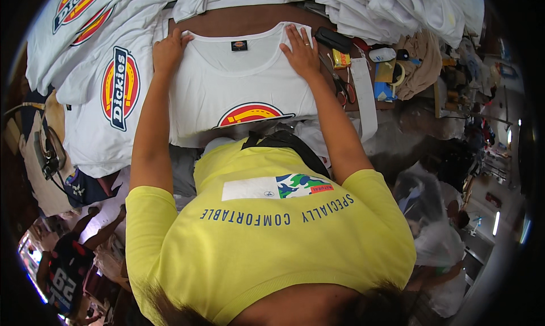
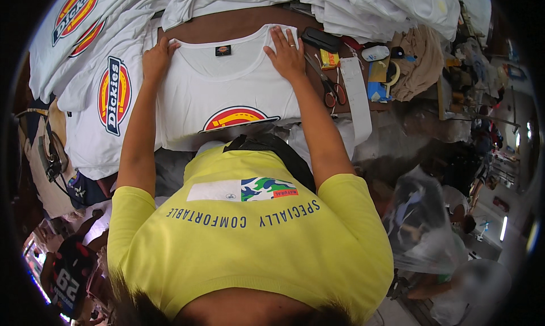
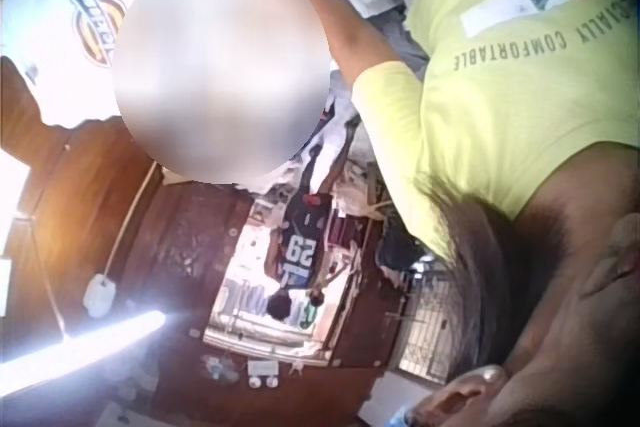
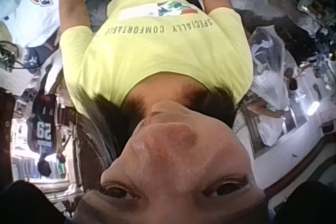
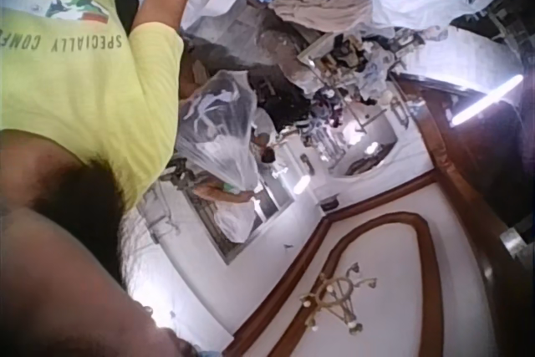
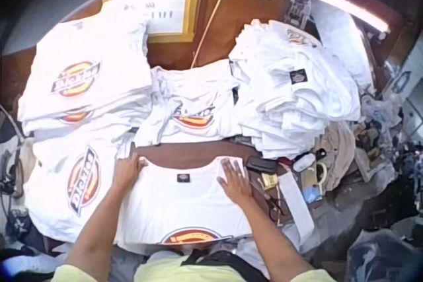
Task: The person uses shears to trim excess thread and fabric from white shirts, turning them over and inspecting the seams before placing them into a plastic bag.
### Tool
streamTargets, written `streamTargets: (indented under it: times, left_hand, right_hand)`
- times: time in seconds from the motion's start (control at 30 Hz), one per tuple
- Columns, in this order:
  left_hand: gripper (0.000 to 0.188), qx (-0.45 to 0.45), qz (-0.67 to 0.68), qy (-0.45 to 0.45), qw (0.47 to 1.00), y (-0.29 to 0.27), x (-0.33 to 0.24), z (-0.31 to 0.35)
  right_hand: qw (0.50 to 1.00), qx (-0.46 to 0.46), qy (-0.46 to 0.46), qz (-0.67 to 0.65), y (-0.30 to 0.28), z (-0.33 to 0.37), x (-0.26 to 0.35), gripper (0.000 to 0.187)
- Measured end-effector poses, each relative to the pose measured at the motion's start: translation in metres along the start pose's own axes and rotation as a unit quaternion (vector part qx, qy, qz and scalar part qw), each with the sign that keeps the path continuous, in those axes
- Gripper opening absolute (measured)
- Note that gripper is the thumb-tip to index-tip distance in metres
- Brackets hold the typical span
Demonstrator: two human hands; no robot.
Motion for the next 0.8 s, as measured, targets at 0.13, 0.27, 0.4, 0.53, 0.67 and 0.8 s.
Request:
streamTargets:
  times: [0.13, 0.27, 0.4, 0.53, 0.67, 0.8]
  left_hand:
    - [0.045, 0.053, 0.132, 0.006, 0.990, 0.010, 0.011, -0.007]
    - [0.046, 0.152, 0.144, 0.028, 0.978, 0.026, 0.024, -0.008]
    - [0.044, 0.141, 0.279, -0.047, 0.949, -0.002, 0.029, -0.017]
    - [0.043, 0.129, 0.285, -0.049, 0.949, -0.065, 0.020, -0.003]
    - [0.046, 0.192, 0.278, 0.082, 0.938, -0.200, -0.039, 0.050]
    - [0.041, 0.160, 0.369, 0.336, 0.851, -0.342, -0.074, 0.098]
  right_hand:
    - [0.972, -0.079, -0.042, -0.215, -0.014, 0.000, -0.028, 0.052]
    - [0.996, -0.019, 0.016, -0.085, -0.027, -0.022, -0.017, 0.053]
    - [0.988, 0.140, 0.032, 0.052, -0.017, -0.046, -0.024, 0.034]
    - [0.989, 0.111, -0.021, -0.093, -0.080, -0.045, -0.021, 0.026]
    - [0.913, 0.295, -0.070, -0.272, -0.173, -0.014, -0.002, 0.022]
    - [0.851, 0.258, -0.241, -0.388, -0.338, 0.004, 0.045, 0.022]
Point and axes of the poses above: each hand's wrist, its own z-axis away from the middle knuckle, its own y-axis out of the palm, x = y × z, the point moved 10 cm from there along -z, towards the middle knuckle, and after that the axes turned 3 degrees about -z, right-handed, at the moved point
